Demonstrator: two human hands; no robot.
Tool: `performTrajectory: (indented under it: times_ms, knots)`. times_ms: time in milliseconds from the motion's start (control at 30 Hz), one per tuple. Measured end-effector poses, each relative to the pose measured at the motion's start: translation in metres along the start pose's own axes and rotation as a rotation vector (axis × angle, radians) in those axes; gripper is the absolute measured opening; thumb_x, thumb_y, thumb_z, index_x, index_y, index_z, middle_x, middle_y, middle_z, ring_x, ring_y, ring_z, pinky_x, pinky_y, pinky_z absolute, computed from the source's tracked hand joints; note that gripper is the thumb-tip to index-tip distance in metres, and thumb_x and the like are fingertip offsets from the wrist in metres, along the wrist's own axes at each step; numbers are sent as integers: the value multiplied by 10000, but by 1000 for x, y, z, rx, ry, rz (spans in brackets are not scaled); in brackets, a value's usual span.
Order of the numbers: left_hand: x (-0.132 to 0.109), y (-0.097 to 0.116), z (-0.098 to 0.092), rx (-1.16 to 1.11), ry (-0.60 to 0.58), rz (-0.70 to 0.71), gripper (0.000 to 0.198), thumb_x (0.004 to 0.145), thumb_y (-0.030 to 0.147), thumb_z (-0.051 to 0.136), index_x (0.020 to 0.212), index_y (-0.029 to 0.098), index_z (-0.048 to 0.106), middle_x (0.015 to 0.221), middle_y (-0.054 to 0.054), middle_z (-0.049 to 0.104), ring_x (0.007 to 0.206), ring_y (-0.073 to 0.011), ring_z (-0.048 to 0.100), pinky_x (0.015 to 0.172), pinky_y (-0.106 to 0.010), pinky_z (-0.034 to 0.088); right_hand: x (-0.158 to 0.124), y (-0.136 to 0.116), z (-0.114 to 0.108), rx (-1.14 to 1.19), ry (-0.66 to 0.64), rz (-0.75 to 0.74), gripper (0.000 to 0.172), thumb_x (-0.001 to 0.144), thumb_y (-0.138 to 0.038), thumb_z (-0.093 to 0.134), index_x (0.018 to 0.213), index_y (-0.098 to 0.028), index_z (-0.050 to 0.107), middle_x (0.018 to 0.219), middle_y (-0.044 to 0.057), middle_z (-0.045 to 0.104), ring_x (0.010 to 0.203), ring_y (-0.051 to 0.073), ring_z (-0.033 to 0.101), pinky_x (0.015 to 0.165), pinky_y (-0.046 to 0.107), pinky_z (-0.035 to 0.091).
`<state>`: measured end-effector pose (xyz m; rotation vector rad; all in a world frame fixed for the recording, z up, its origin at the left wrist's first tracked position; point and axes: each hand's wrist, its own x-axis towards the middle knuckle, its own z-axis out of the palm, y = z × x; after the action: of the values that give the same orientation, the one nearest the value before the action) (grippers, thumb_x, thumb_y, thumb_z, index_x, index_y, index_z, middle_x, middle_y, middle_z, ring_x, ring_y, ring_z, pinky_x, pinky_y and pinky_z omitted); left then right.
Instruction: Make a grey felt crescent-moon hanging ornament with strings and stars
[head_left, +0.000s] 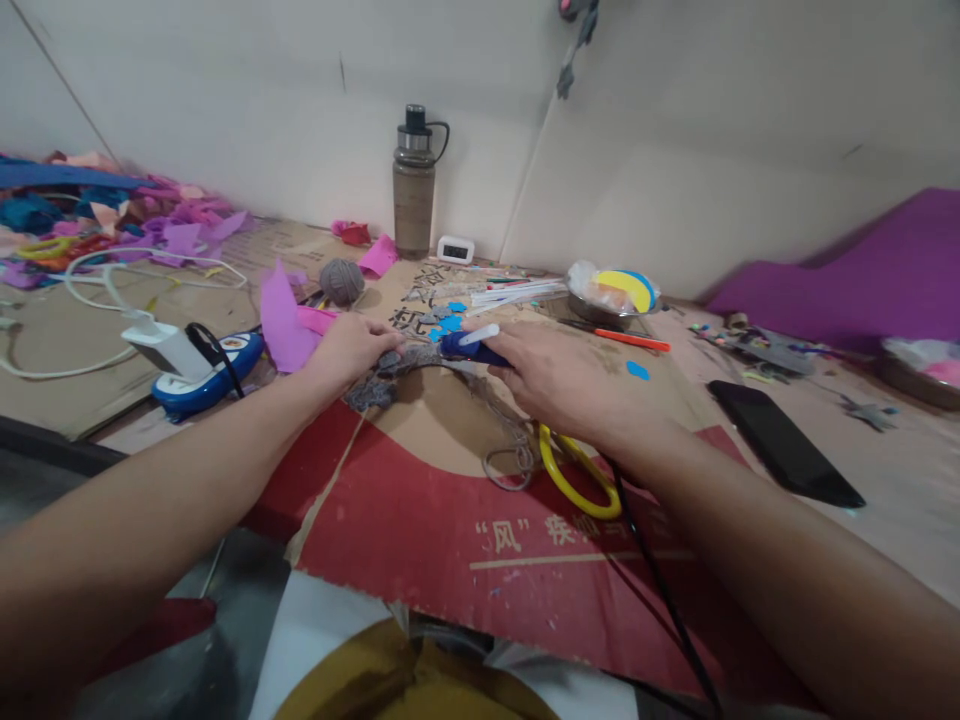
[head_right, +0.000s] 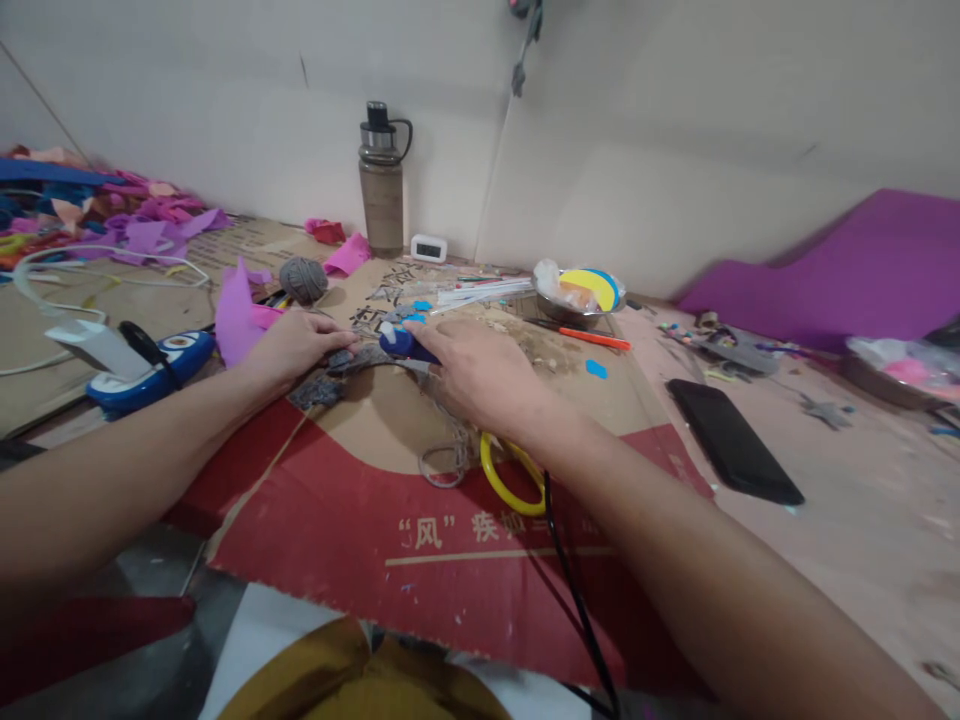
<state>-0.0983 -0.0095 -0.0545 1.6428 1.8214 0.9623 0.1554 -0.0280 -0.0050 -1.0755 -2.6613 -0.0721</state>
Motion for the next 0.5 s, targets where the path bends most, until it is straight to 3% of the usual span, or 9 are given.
performTrajectory:
  times_ms: [100, 233, 333, 400, 500]
  knots:
    - [-1, 0, 1, 27, 8, -11, 220, 710, 346, 605, 678, 171, 735, 503, -3, 568, 469, -114, 398, 491, -260, 278, -1, 4, -4, 92, 35, 42, 338, 855, -194, 504, 1179, -196, 603, 1164, 105, 653, 1056, 270, 591, 885, 378, 456]
    - [-2, 3, 1, 4, 18, -15, 202, 700, 333, 615, 661, 175, 735, 540, -17, 598, 478, -116, 424, 500, -260, 276, 2, 17, 5, 355, 152, 214, 378, 838, -268, 548, 1200, -172, 595, 1125, 104, 659, 1016, 270, 601, 872, 394, 460]
    - [-3, 6, -1, 40, 15, -23, 211, 707, 342, 614, 671, 178, 741, 509, -12, 577, 452, -107, 380, 482, -261, 244, 5, 24, 16, 615, 159, 380, 345, 799, -271, 582, 1131, -183, 612, 879, 54, 668, 770, 211, 607, 704, 342, 481]
    - [-5, 9, -2, 57, 11, -25, 222, 714, 349, 610, 677, 175, 743, 479, -5, 550, 434, -101, 349, 470, -264, 222, 7, 26, 23, 838, 138, 473, 249, 791, -272, 584, 1028, -198, 610, 671, -2, 586, 579, 148, 521, 546, 275, 427]
    - [-6, 10, -2, 44, 10, -31, 221, 715, 343, 610, 669, 169, 738, 445, 5, 510, 414, -95, 322, 458, -267, 204, 7, 26, 27, 1205, 116, 530, 148, 770, -243, 599, 908, -213, 551, 608, -37, 513, 480, 93, 400, 432, 215, 317]
